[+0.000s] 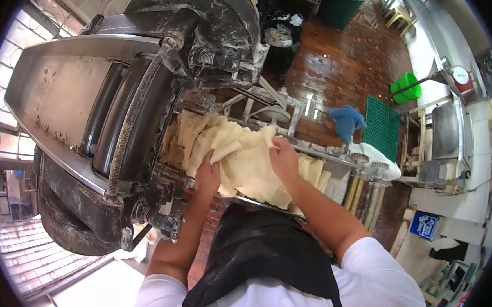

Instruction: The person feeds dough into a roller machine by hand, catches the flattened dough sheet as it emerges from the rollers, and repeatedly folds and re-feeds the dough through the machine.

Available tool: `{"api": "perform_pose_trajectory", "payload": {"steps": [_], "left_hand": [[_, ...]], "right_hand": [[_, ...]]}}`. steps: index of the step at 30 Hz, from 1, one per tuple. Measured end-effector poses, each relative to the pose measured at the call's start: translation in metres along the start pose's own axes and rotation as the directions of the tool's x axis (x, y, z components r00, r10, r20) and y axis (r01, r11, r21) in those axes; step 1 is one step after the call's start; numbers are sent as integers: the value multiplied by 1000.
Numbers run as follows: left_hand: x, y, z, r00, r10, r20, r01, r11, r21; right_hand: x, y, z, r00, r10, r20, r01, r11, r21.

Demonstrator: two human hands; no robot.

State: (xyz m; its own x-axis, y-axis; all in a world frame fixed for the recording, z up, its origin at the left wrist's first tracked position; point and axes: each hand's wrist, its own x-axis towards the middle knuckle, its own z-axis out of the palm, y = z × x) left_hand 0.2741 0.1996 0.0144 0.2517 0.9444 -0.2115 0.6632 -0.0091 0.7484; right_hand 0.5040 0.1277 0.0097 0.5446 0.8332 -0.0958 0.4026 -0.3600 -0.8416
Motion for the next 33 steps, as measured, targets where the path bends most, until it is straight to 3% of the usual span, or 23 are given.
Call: {"api": "perform_pose_trajectory", "payload": {"steps": [2, 4, 8, 10, 11, 13, 14, 17, 23, 25, 28, 30, 33], "left_hand": [[2, 4, -2, 1000, -2, -26, 2, 1000, 2], [2, 7, -3, 999, 3, -45, -3, 1000, -5], [0, 9, 0, 997, 15, -80, -18, 999, -47], [0, 7, 2, 995, 37, -97, -41, 998, -45], [1, 6, 4, 993, 59, -100, -62, 998, -30], [1, 12, 5, 992, 83, -98, -83, 997, 3], [-1, 15, 6, 992, 85, -89, -83, 996, 24], [-7, 38, 10, 997, 64, -50, -63, 998, 10], [-17, 58, 41, 995, 100, -1, -100, 995, -22], [-20, 61, 48, 993, 118, -23, -119, 990, -70], [-11, 43, 48, 992, 106, 72, -81, 954, -287], [9, 5, 38, 996, 86, 15, -73, 910, -407], [46, 5, -3, 923, 185, -337, -174, 983, 60]], "right_hand": [[13, 5, 6, 981, 193, -12, -181, 938, 295], [10, -33, -11, 926, 308, 216, -376, 734, 566], [6, -23, 3, 759, 400, 513, -627, 242, 740], [-1, -19, 1, 774, 443, 452, -624, 655, 426], [-5, -18, 0, 789, 452, 417, -567, 796, 211], [-14, -25, -5, 837, 336, 431, -461, 858, 227], [-17, -27, -6, 854, 278, 440, -408, 882, 234], [-20, -23, 1, 854, 266, 447, -466, 772, 432], [-25, -63, -6, 839, 200, 507, -497, 660, 563], [-21, -54, 6, 838, 209, 503, -481, 717, 504], [-19, -62, 8, 826, 272, 494, -508, 738, 443], [-19, -63, 12, 853, 286, 436, -468, 787, 401], [-20, -33, 32, 927, 230, 296, -322, 892, 316]]}}
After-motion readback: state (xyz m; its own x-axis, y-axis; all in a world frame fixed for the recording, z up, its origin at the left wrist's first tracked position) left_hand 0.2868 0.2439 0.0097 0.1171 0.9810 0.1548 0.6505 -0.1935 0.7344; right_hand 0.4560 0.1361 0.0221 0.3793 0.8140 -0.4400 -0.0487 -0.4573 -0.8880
